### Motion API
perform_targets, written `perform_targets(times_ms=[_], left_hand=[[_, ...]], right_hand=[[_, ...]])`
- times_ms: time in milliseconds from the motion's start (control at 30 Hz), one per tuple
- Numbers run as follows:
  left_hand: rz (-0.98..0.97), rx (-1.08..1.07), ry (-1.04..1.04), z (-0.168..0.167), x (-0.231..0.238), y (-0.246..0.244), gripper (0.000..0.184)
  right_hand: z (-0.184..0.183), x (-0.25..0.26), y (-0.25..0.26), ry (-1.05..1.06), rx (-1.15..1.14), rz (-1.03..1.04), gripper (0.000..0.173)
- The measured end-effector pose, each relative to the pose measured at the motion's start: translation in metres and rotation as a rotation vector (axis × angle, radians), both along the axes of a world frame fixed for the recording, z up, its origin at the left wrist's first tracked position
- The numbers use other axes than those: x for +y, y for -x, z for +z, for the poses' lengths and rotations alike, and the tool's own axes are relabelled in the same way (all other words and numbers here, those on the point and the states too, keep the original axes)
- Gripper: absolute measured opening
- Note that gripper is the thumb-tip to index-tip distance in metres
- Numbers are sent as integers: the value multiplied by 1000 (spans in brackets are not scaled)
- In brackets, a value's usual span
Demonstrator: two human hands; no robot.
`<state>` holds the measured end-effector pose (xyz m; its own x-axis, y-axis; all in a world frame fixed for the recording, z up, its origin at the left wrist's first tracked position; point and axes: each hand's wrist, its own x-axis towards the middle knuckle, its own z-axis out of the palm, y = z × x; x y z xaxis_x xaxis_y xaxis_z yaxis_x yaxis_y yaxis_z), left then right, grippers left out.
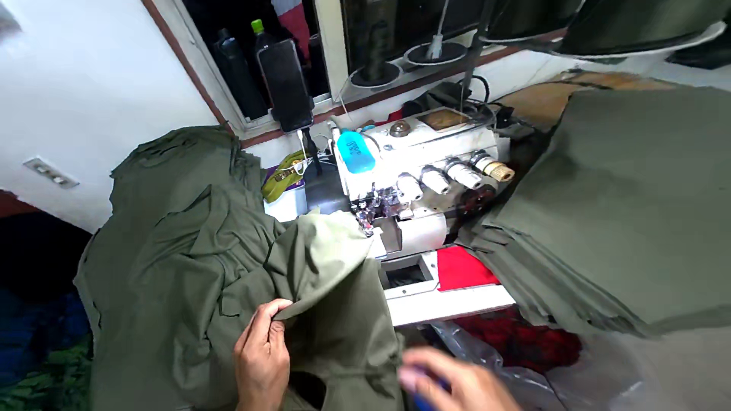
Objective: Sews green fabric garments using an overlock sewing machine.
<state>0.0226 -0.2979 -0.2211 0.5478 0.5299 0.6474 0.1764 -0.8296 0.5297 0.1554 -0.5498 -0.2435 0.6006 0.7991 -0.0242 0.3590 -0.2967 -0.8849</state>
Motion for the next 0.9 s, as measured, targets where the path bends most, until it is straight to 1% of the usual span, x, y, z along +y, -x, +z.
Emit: perform_targets(times_ms=[33,67,100,133,200,233,300,400,500,567,733,800,900], left_hand=[[-30,-18,4,10,-7,-1,20],[-58,-22,-12,20,-16,-4,24],[-88,0,-38,31,-27,-7,28],[-126,47,-64,42,-37,-8,31],[-192,162,-97,63,-58,-7,31],[-209,223,-116,71,-67,-4,27],[-227,277,-155,80,-82,-3,22],[-206,274,-180,87,-99,-9,26],[-170,275,-217,95,-107,-24,27],[-120,315,-255,99,-108,-35,27],[21,352,-406,95,-97,-76,27],[82,357,-483,90,-90,-90,27],[123,389,-579,83,-80,-105,27]], right_hand=[[3,17,-11,3,-50,-182,36],[6,38,-23,-12,-98,-313,35],[11,57,-36,-8,-67,-344,35],[16,72,-49,-7,48,-309,34],[12,95,-65,-104,300,-212,29],[7,98,-68,-166,367,-208,28],[-2,93,-66,-257,375,-289,24],[-6,81,-58,-286,302,-365,26],[-2,82,-56,-303,294,-406,25],[1,84,-55,-309,314,-422,21],[2,92,-56,-356,286,-440,14],[2,93,-57,-352,308,-435,14],[3,95,-58,-349,357,-423,12]])
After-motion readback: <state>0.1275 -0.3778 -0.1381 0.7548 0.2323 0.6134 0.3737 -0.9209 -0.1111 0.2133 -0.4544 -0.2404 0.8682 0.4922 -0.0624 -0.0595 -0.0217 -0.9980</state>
